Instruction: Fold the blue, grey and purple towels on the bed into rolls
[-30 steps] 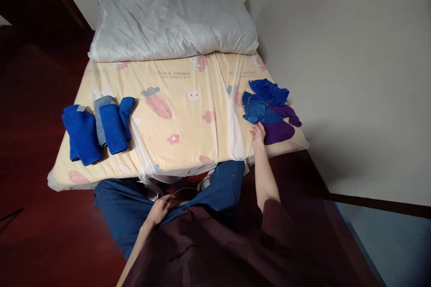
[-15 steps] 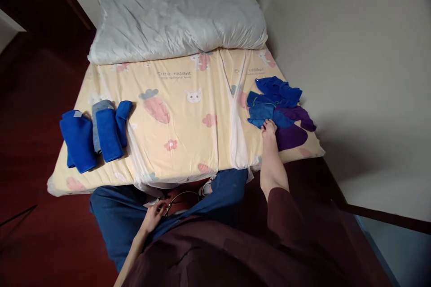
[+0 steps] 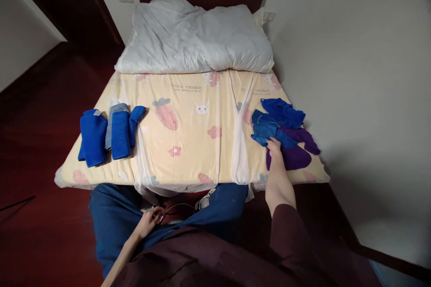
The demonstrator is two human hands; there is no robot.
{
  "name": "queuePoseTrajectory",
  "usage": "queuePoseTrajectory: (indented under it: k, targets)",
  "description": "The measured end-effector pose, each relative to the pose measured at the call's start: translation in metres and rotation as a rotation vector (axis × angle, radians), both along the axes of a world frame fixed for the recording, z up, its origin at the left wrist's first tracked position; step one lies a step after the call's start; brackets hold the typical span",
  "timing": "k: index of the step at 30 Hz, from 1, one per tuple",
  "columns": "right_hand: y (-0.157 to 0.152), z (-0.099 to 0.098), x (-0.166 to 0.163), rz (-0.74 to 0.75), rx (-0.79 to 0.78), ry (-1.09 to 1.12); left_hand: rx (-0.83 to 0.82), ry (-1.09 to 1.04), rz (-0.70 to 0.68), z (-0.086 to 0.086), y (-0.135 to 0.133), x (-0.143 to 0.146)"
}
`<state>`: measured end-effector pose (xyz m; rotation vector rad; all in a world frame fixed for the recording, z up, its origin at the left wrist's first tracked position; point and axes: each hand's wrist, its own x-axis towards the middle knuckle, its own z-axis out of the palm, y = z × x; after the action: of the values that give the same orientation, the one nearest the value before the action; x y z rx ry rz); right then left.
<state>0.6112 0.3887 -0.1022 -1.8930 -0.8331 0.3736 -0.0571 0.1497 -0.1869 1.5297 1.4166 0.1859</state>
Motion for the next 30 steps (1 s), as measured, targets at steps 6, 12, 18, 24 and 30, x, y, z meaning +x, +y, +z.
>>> queuePoseTrajectory:
  k: [6, 12, 18, 24, 30]
  targets:
    - [0.004, -0.007, -0.01, -0.039, 0.128, -0.147, 0.01, -0.036, 0.001, 0.009, -0.001, 0.008]
    - [-0.04, -0.016, -0.162, 0.391, 0.232, -0.185, 0.074, -0.105, 0.058, 0.026, 0.0, 0.018]
    - [-0.145, -0.008, -0.378, 0.611, 0.243, 0.087, 0.359, -0.284, 0.255, 0.072, 0.019, 0.038]
    - [-0.215, 0.024, -0.486, 0.978, 0.249, 0.294, 0.638, -0.285, 0.398, 0.09, 0.034, 0.051]
    - [-0.213, 0.03, -0.475, 1.036, 0.248, 0.207, 0.813, -0.272, 0.461, 0.098, 0.033, 0.039]
